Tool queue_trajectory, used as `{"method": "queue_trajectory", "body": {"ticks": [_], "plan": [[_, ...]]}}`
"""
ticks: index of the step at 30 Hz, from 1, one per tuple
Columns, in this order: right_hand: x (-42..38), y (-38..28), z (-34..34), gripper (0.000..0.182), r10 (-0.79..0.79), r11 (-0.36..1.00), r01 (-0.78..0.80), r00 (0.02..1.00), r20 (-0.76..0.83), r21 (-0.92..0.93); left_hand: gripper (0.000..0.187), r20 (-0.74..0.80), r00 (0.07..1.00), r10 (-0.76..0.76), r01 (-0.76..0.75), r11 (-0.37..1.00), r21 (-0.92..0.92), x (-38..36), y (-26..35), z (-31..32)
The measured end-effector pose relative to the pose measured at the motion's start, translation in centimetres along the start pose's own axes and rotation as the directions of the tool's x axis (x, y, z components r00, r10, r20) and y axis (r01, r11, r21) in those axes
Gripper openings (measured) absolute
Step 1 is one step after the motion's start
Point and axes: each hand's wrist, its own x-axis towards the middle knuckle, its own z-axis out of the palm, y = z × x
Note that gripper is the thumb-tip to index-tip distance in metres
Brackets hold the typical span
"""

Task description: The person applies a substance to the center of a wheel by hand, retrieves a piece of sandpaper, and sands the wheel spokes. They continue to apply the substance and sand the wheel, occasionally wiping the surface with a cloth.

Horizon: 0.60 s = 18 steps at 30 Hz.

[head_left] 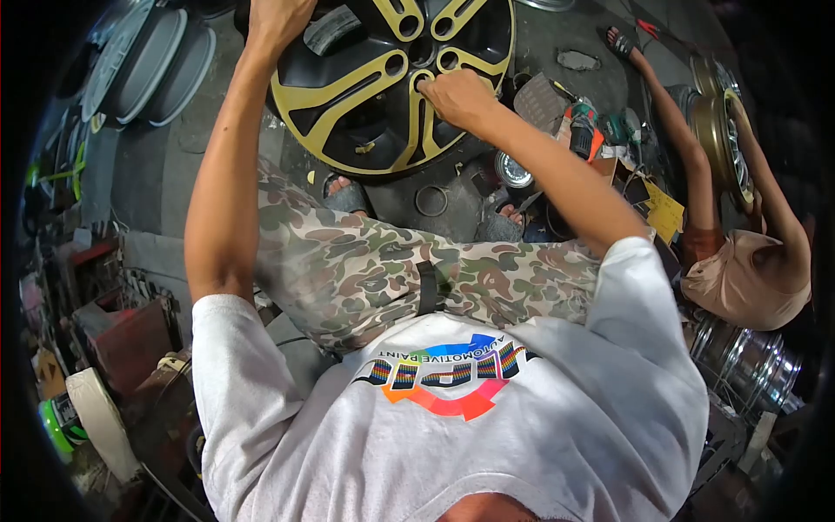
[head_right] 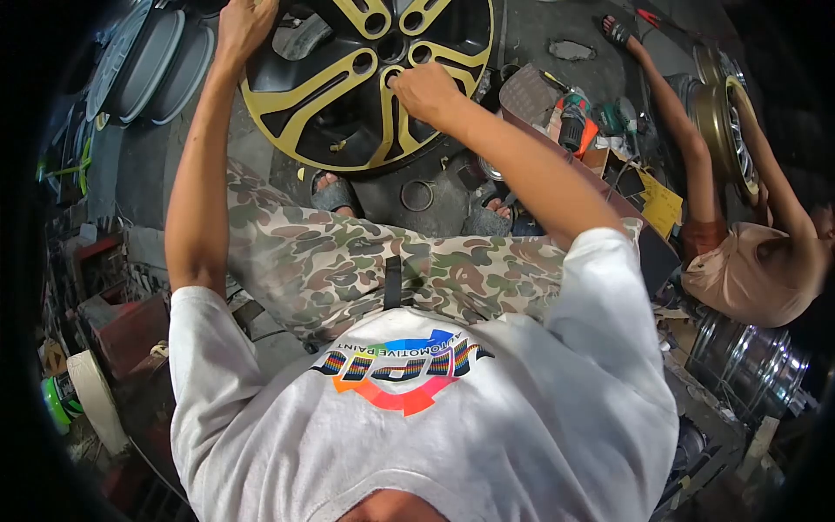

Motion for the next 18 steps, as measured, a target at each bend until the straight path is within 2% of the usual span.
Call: {"method": "queue_trajectory", "body": {"ticks": [1,2,3,4,5,6,7,9,10,12,14,16,18], "plan": [[0.0,-0.1,0.7,0.033,0.070,0.969,-0.055,0.996,-0.054,0.239,0.041,-0.012,1.000,-0.001,0.002,1.000,0.011,-0.2,0.0,0.0],[-0.1,0.0,1.5,0.037,0.151,0.877,-0.094,0.985,-0.085,0.472,0.041,-0.020,1.000,-0.004,0.004,1.000,0.023,-0.4,0.0,-0.1],[-0.5,1.5,1.0,0.039,0.052,0.675,-0.107,0.994,0.098,0.730,0.041,-0.015,1.000,-0.004,0.005,1.000,0.025,-0.5,0.1,-0.2],[-1.6,3.6,0.2,0.042,-0.098,0.402,-0.180,0.966,0.237,0.898,0.041,-0.003,1.000,-0.027,0.027,1.000,0.013,-0.4,0.3,-0.2],[-3.6,4.3,-0.6,0.041,-0.151,0.165,-0.334,0.921,0.358,0.928,0.041,0.004,0.999,-0.048,0.048,0.999,-0.002,-0.3,0.6,-0.1],[-5.6,4.9,-1.2,0.041,-0.232,-0.068,-0.480,0.860,0.454,0.875,0.041,0.001,0.999,-0.049,0.049,0.999,-0.012,-0.2,0.7,0.1],[-6.8,5.7,0.0,0.041,-0.231,-0.058,-0.486,0.856,0.462,0.872,0.041,-0.020,0.997,-0.081,0.080,0.997,-0.021,-0.2,0.6,0.1],[-8.4,5.6,4.3,0.039,0.167,-0.099,-0.405,0.894,0.416,0.909,0.040,-0.096,0.991,-0.089,0.086,0.996,-0.038,-0.2,-0.4,0.2],[-8.5,4.8,5.3,0.039,0.165,-0.101,-0.401,0.896,0.413,0.911,0.040,-0.096,0.992,-0.087,0.084,0.996,-0.033,-0.3,-0.9,0.3],[-8.7,2.7,7.3,0.040,0.328,-0.237,-0.359,0.845,0.423,0.903,0.040,-0.229,0.973,-0.029,0.025,1.000,-0.019,-0.4,-1.4,0.4],[-7.7,0.3,10.1,0.043,0.386,-0.281,-0.300,0.834,0.394,0.912,0.040,-0.226,0.973,-0.041,0.042,0.999,0.000,-0.9,-1.1,-0.3],[-6.2,-2.1,11.7,0.045,0.507,-0.351,-0.152,0.799,0.324,0.924,0.041,-0.230,0.972,-0.052,0.059,0.998,0.024,-1.3,-1.9,-1.4],[-4.4,-3.7,12.7,0.045,0.607,-0.306,-0.037,0.762,0.224,0.951,0.060,-0.054,0.995,-0.082,0.092,0.974,0.205,-2.6,-4.2,-2.2]]}}
